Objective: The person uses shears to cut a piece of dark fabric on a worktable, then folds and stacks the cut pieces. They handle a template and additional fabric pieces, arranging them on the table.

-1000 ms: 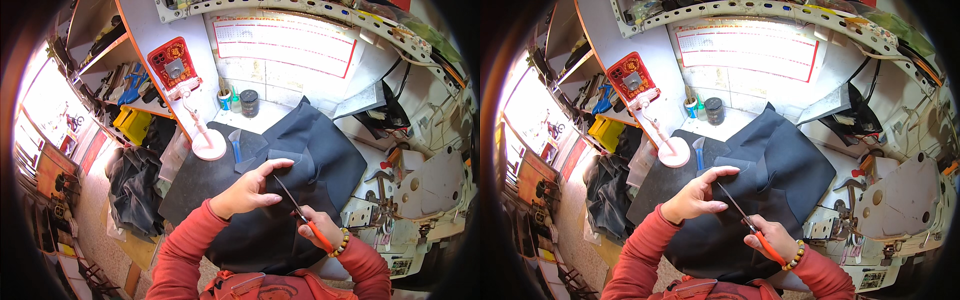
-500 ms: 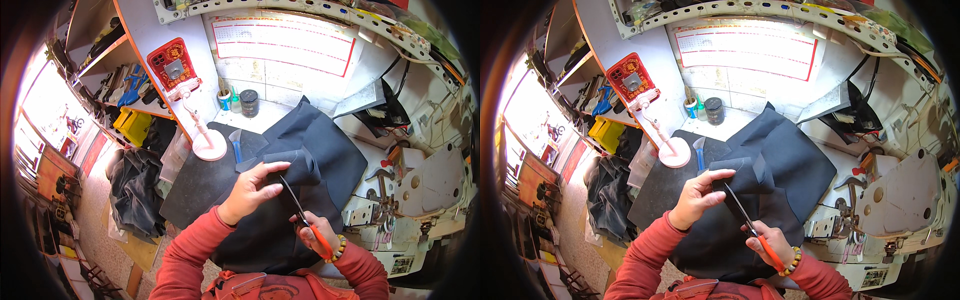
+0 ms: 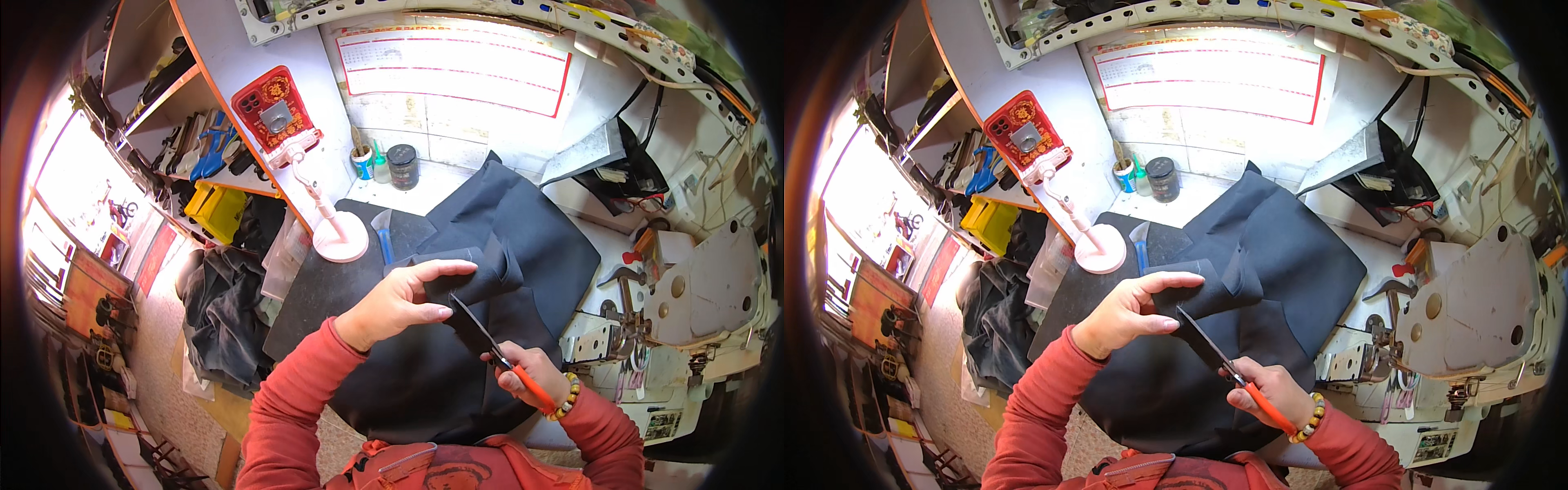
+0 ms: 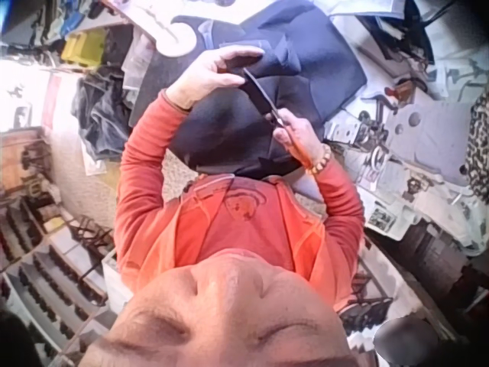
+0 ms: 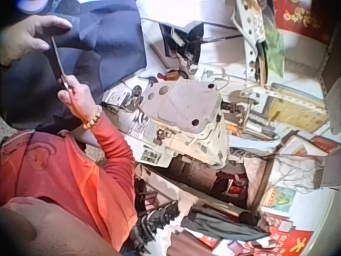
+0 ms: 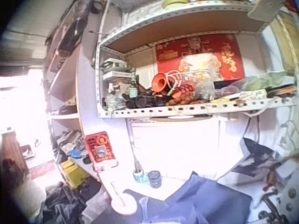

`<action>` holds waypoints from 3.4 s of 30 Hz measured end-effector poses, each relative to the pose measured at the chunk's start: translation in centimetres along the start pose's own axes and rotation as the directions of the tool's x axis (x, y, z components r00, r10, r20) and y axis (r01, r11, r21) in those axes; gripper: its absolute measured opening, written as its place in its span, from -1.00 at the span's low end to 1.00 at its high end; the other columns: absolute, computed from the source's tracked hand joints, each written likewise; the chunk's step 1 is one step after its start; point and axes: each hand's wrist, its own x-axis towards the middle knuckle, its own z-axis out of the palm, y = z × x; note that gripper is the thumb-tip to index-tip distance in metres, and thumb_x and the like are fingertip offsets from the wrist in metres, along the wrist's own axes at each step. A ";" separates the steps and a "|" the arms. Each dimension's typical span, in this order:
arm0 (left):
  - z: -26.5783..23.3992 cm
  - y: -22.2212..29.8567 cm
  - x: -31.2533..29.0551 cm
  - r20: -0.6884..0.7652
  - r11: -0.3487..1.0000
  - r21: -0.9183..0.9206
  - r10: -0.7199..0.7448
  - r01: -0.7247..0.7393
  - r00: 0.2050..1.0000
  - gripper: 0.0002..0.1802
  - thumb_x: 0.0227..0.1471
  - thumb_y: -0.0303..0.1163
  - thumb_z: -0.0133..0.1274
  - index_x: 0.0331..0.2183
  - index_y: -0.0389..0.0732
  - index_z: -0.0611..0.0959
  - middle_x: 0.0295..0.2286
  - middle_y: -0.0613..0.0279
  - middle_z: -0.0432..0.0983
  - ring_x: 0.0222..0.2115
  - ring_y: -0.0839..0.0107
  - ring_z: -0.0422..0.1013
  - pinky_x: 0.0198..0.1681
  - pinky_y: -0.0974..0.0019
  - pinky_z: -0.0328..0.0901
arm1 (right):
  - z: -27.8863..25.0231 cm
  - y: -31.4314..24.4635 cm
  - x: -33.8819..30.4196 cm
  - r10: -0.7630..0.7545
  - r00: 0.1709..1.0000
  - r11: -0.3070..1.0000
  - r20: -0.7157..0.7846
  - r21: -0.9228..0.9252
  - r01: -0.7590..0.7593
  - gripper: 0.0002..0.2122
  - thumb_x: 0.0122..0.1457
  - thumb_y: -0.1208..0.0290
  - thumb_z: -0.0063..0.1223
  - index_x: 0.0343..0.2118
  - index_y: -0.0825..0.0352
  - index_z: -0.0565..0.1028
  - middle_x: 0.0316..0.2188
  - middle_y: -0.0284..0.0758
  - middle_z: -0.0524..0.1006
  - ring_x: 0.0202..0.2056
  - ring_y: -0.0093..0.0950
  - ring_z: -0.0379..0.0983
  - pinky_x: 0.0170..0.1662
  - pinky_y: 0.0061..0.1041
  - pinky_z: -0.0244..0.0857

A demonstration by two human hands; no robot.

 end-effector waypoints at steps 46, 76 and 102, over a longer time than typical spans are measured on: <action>6.6 -6.1 -1.4 -0.469 0.925 -0.065 0.304 -0.375 0.829 -0.12 0.01 -0.76 0.03 0.31 -0.24 0.06 0.09 0.23 0.30 -0.10 0.60 0.34 -0.03 0.51 0.26 | 7.2 1.2 1.6 -0.035 0.950 0.960 -0.311 0.253 0.118 -0.47 0.20 -0.12 0.02 -0.10 0.36 0.40 -0.67 -0.40 0.39 -0.64 -0.61 0.36 -0.53 -0.60 0.23; 5.2 -5.9 -2.4 -0.495 0.942 0.107 0.328 -0.318 0.805 -0.40 0.04 -0.64 0.09 0.15 -0.30 0.41 0.02 0.21 0.39 -0.01 0.52 0.32 0.07 0.45 0.19 | 6.8 0.5 2.1 -0.042 0.930 0.983 -0.366 0.153 0.105 -0.41 0.18 -0.15 0.01 -0.05 0.38 0.38 -0.46 -0.22 0.54 -0.43 -0.36 0.52 -0.31 -0.50 0.36; 2.1 -4.7 -4.1 -0.335 0.954 0.090 0.298 -0.284 0.894 -0.30 0.02 -0.60 0.13 0.21 -0.29 0.33 0.08 0.19 0.33 0.09 0.46 0.24 0.16 0.41 0.09 | 5.7 0.0 1.3 -0.004 0.969 0.962 -0.248 0.265 0.072 -0.48 0.18 -0.03 0.11 -0.10 0.43 0.43 -0.54 -0.40 0.49 -0.50 -0.68 0.34 -0.38 -0.65 0.27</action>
